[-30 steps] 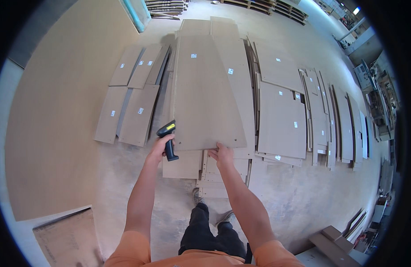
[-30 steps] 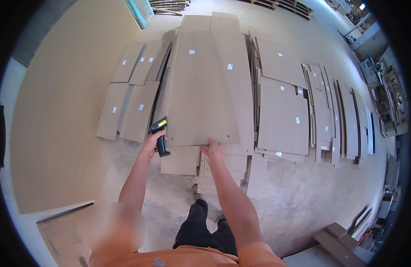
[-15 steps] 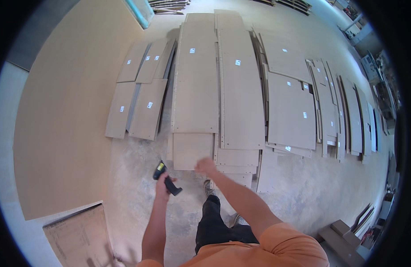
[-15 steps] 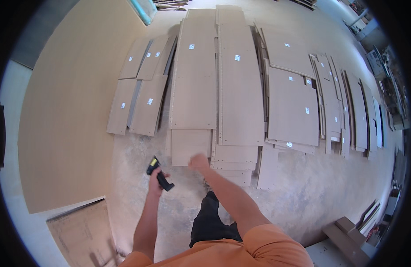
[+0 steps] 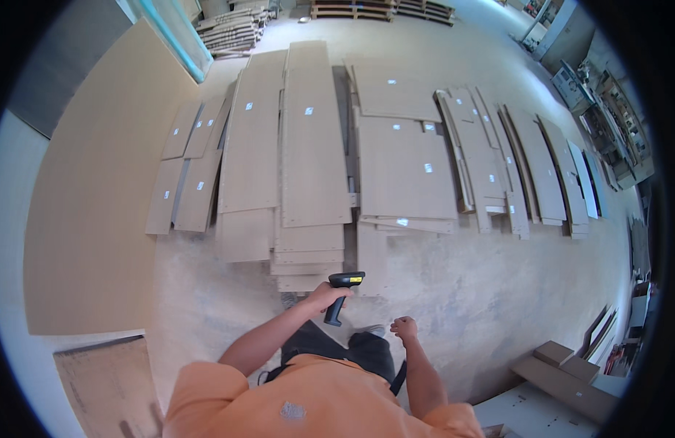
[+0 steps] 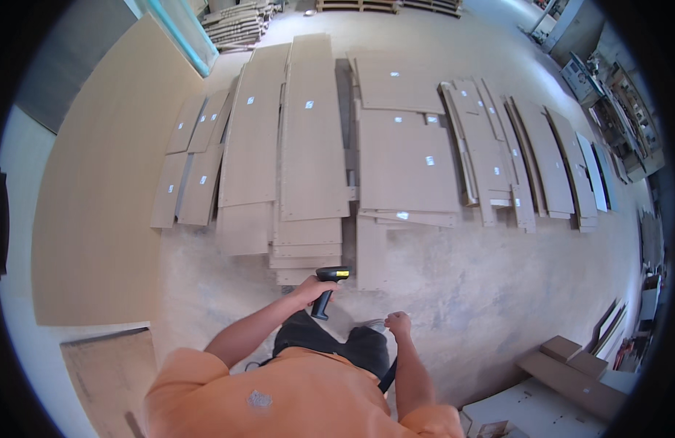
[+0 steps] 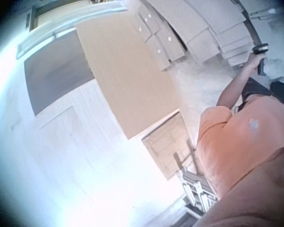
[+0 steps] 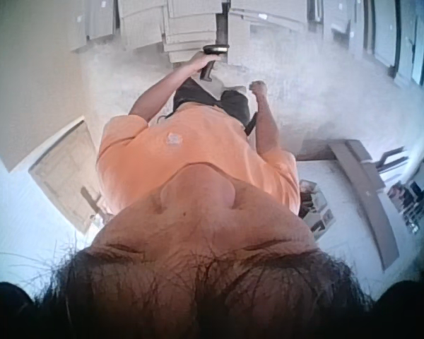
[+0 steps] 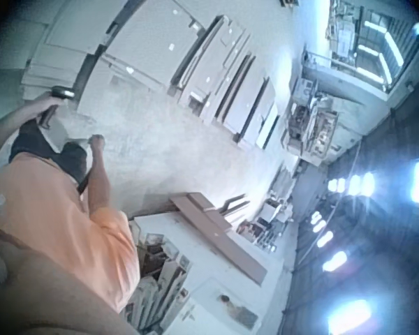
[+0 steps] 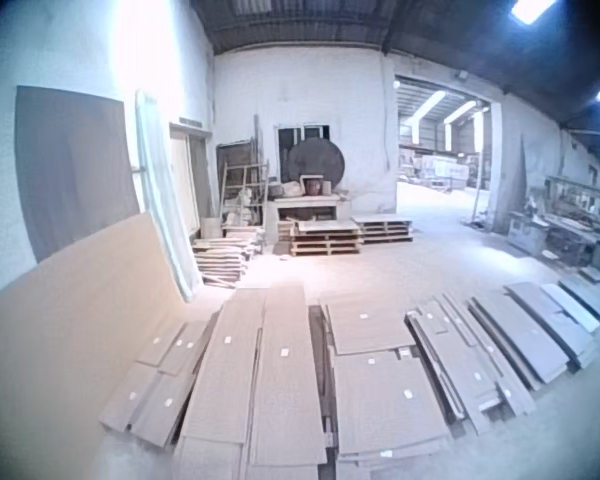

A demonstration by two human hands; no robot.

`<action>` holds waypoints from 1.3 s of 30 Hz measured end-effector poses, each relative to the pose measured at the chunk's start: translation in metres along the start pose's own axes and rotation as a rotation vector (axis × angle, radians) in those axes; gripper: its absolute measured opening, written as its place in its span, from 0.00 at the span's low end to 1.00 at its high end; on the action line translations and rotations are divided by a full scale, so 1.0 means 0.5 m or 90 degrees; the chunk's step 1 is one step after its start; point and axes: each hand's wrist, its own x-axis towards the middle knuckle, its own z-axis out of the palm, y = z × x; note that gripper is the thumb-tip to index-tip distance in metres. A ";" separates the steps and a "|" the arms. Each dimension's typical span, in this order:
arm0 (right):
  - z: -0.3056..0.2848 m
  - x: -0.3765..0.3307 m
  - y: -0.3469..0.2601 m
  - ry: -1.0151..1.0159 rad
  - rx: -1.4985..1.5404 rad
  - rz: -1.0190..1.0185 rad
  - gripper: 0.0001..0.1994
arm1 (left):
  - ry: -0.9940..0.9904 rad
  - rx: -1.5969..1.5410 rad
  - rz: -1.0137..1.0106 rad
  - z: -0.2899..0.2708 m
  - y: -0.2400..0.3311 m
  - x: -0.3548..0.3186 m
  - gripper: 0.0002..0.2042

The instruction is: The person walks through a workshop, picks up a barcode scanner, and scans labels on multiple wooden panels. They move panels between a workbench and the floor, scanning each one before stacking them.

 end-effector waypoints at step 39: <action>-1.444 -0.299 1.596 0.288 1.001 0.510 0.10 | -0.692 0.612 -0.211 3.148 0.238 0.255 0.17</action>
